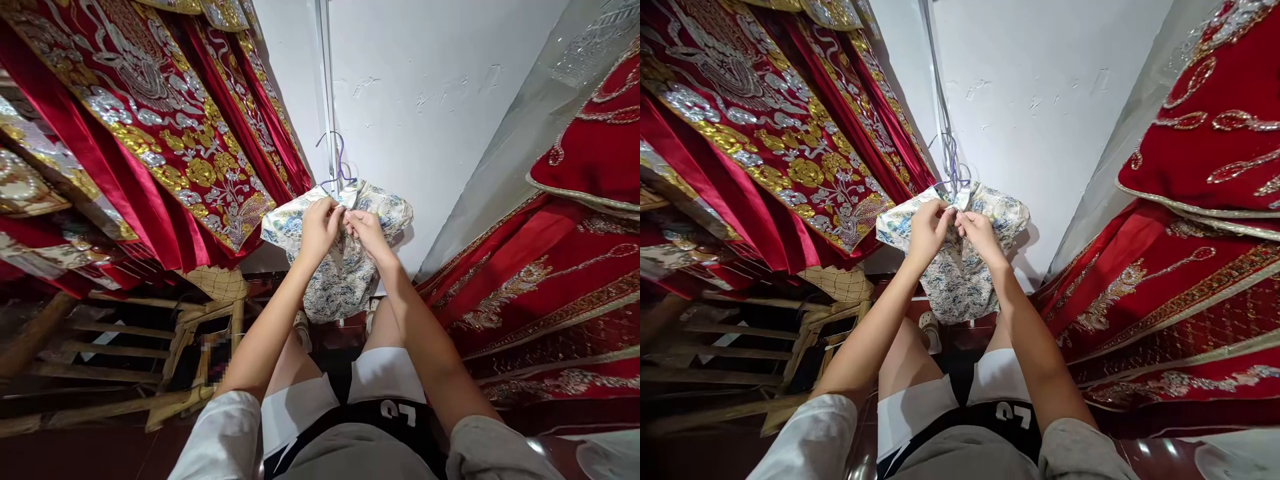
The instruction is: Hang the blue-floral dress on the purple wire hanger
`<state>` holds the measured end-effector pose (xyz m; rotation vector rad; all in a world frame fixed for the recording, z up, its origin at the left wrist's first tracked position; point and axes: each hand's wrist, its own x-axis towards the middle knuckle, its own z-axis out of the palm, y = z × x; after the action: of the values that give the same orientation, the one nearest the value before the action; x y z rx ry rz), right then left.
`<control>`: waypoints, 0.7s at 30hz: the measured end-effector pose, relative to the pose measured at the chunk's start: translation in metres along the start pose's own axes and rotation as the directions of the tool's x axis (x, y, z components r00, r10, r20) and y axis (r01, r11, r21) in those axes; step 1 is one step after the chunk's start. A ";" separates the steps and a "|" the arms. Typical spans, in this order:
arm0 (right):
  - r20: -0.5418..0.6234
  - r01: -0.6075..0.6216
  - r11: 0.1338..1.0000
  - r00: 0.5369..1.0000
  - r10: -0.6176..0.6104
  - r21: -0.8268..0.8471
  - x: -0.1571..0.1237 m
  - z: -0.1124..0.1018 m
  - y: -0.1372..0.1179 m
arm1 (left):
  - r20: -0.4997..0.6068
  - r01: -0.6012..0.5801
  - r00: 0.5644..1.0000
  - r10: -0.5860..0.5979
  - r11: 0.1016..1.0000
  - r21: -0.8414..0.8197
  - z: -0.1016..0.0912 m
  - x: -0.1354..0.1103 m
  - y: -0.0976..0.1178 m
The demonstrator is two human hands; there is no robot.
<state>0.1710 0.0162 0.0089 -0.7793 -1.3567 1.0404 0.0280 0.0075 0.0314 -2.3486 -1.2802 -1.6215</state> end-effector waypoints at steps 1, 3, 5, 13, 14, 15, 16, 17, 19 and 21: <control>-0.002 0.006 1.000 1.000 -0.006 0.012 -0.001 0.001 0.005 | -0.011 0.006 1.000 -0.006 1.000 0.009 -0.001 -0.002 0.000; -0.007 0.013 1.000 1.000 -0.012 0.028 -0.002 0.006 0.012 | -0.035 0.025 0.999 -0.025 1.000 0.008 -0.002 -0.006 0.000; -0.027 0.008 1.000 1.000 -0.008 0.019 0.000 0.012 0.015 | -0.060 0.029 0.998 -0.030 0.999 -0.015 -0.004 -0.008 -0.001; -0.125 -0.130 0.980 0.986 0.112 -0.149 -0.003 0.034 0.030 | -0.236 0.098 0.965 -0.113 0.992 -0.078 -0.007 -0.011 0.001; -0.133 -0.174 0.969 0.979 0.152 -0.177 -0.007 0.035 0.037 | -0.269 0.105 0.955 -0.126 0.990 -0.091 -0.011 -0.009 0.000; -0.141 -0.225 0.953 0.970 0.199 -0.202 -0.012 0.034 0.044 | -0.304 0.114 0.942 -0.143 0.987 -0.112 -0.016 -0.006 -0.004; -0.144 -0.274 0.937 0.958 0.247 -0.217 -0.019 0.033 0.052 | -0.339 0.125 0.926 -0.168 0.981 -0.146 -0.023 -0.001 -0.009; -0.145 -0.314 0.925 0.947 0.288 -0.213 -0.026 0.032 0.059 | -0.373 0.142 0.904 -0.209 0.970 -0.198 -0.031 0.003 -0.018; -0.140 -0.354 0.923 0.932 0.335 -0.149 -0.044 0.029 0.071 | -0.431 0.199 0.821 -0.374 0.895 -0.398 -0.049 0.011 -0.044; -0.129 -0.344 0.938 0.933 0.336 -0.042 -0.065 0.029 0.077 | -0.411 0.246 0.698 -0.587 0.735 -0.632 -0.064 0.012 -0.077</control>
<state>0.1369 -0.0184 -0.0841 -1.1367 -1.1798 1.2013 -0.0680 0.0377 0.0388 -1.4634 -1.4168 -2.8959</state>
